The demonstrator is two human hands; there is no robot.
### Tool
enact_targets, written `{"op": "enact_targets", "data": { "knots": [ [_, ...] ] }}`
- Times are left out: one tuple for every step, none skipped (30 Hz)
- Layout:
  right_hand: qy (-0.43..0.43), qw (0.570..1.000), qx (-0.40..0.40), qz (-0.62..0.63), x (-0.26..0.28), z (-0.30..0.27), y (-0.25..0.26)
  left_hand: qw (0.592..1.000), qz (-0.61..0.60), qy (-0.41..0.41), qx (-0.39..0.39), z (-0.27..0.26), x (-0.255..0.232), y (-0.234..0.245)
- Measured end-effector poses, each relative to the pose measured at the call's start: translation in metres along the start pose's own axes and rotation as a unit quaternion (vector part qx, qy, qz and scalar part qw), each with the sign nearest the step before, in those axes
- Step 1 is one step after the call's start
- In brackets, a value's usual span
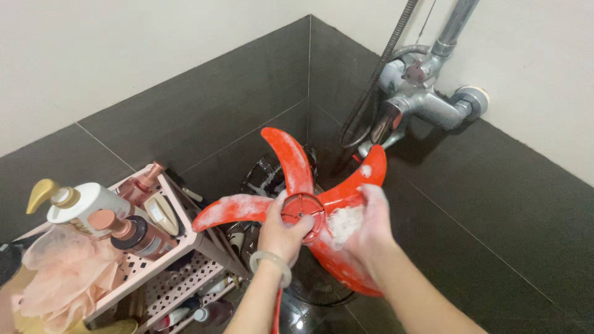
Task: The person scrubs a red fan blade and a metal fan cage with a soapy cloth in a bathroom. They rotate the parts to clean different surfaces and rinse them under running water.
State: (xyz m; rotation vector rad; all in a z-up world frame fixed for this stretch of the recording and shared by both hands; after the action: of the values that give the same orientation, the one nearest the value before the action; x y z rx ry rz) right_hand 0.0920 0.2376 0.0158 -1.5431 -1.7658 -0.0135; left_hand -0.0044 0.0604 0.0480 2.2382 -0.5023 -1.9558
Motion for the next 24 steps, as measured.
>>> {"op": "enact_targets", "data": {
  "knots": [
    [-0.010,1.000,0.003,0.000,-0.008,-0.001,-0.003,1.000,0.016,0.004,0.013,0.000,-0.004,-0.001],
    [-0.016,1.000,0.014,-0.002,-0.015,-0.001,-0.007,0.999,0.033,0.008,0.027,0.000,-0.007,-0.002],
    [0.000,0.998,0.063,-0.023,-0.019,-0.004,-0.013,0.999,0.032,-0.008,0.038,0.001,-0.012,-0.001],
    [0.010,0.996,0.077,-0.053,-0.020,-0.003,-0.013,0.998,0.030,-0.024,0.049,0.002,-0.016,0.000],
    [0.016,0.992,0.088,-0.084,-0.019,-0.003,-0.009,0.997,0.030,-0.036,0.061,0.001,-0.018,0.002],
    [0.022,0.988,0.100,-0.115,-0.016,-0.003,-0.004,0.996,-0.021,-0.046,0.068,0.001,-0.020,0.004],
    [0.023,0.983,0.098,-0.152,-0.010,0.000,0.001,0.993,-0.072,-0.061,0.075,0.003,-0.025,0.005],
    [0.024,0.977,0.095,-0.190,0.000,0.003,0.007,0.986,-0.124,-0.076,0.081,0.007,-0.030,0.006],
    [0.022,0.969,0.089,-0.228,0.007,0.004,0.015,0.980,-0.159,-0.068,0.096,0.007,-0.028,0.007],
    [0.039,0.968,0.105,-0.223,0.021,0.003,0.017,0.973,-0.195,-0.059,0.111,0.006,-0.027,0.008],
    [0.060,0.966,0.123,-0.219,0.037,0.002,0.015,0.963,-0.231,-0.055,0.125,0.008,-0.028,0.010],
    [0.081,0.963,0.141,-0.215,0.048,0.001,0.010,0.971,-0.204,-0.048,0.114,0.010,-0.025,0.013],
    [0.116,0.962,0.150,-0.194,0.060,-0.001,0.004,0.978,-0.175,-0.041,0.104,0.012,-0.022,0.019],
    [0.150,0.960,0.159,-0.174,0.070,-0.003,-0.002,0.984,-0.145,-0.034,0.094,0.013,-0.019,0.024],
    [0.184,0.957,0.165,-0.153,0.077,-0.008,-0.006,0.989,-0.113,-0.035,0.084,0.011,-0.017,0.029],
    [0.185,0.969,0.117,-0.113,0.080,-0.008,-0.001,0.993,-0.081,-0.037,0.075,0.009,-0.015,0.034],
    [0.187,0.977,0.073,-0.071,0.084,-0.007,0.000,0.996,-0.048,-0.042,0.064,0.011,-0.017,0.040],
    [0.188,0.981,0.028,-0.028,0.086,-0.007,0.002,0.997,0.010,-0.051,0.056,0.013,-0.019,0.044],
    [0.251,0.968,-0.004,0.010,0.094,-0.015,0.005,0.995,0.068,-0.058,0.050,0.013,-0.019,0.050],
    [0.312,0.948,-0.036,0.048,0.100,-0.024,0.007,0.989,0.127,-0.065,0.043,0.013,-0.018,0.055],
    [0.373,0.921,-0.067,0.087,0.108,-0.036,0.009,0.988,0.144,-0.050,0.038,0.014,-0.017,0.059],
    [0.411,0.905,-0.027,0.106,0.111,-0.049,-0.001,0.986,0.161,-0.035,0.034,0.015,-0.016,0.062],
    [0.448,0.885,0.013,0.125,0.112,-0.062,-0.012,0.983,0.178,-0.019,0.029,0.016,-0.015,0.066],
    [0.482,0.863,0.053,0.143,0.113,-0.076,-0.023,0.979,0.202,-0.031,0.028,0.017,-0.018,0.067]
  ]
}}
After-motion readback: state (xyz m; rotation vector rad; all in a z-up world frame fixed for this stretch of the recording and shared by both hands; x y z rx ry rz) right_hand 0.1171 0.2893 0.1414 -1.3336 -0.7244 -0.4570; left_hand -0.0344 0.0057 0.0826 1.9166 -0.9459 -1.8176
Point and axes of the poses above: each hand's wrist, its own z-axis towards the middle knuckle, its own y-axis out of the back of the hand, x = y × z, the point moved 8 cm from there along z, towards the middle knuckle, and after that the axes turned 15 degrees about -x, right-handed, at the moved point
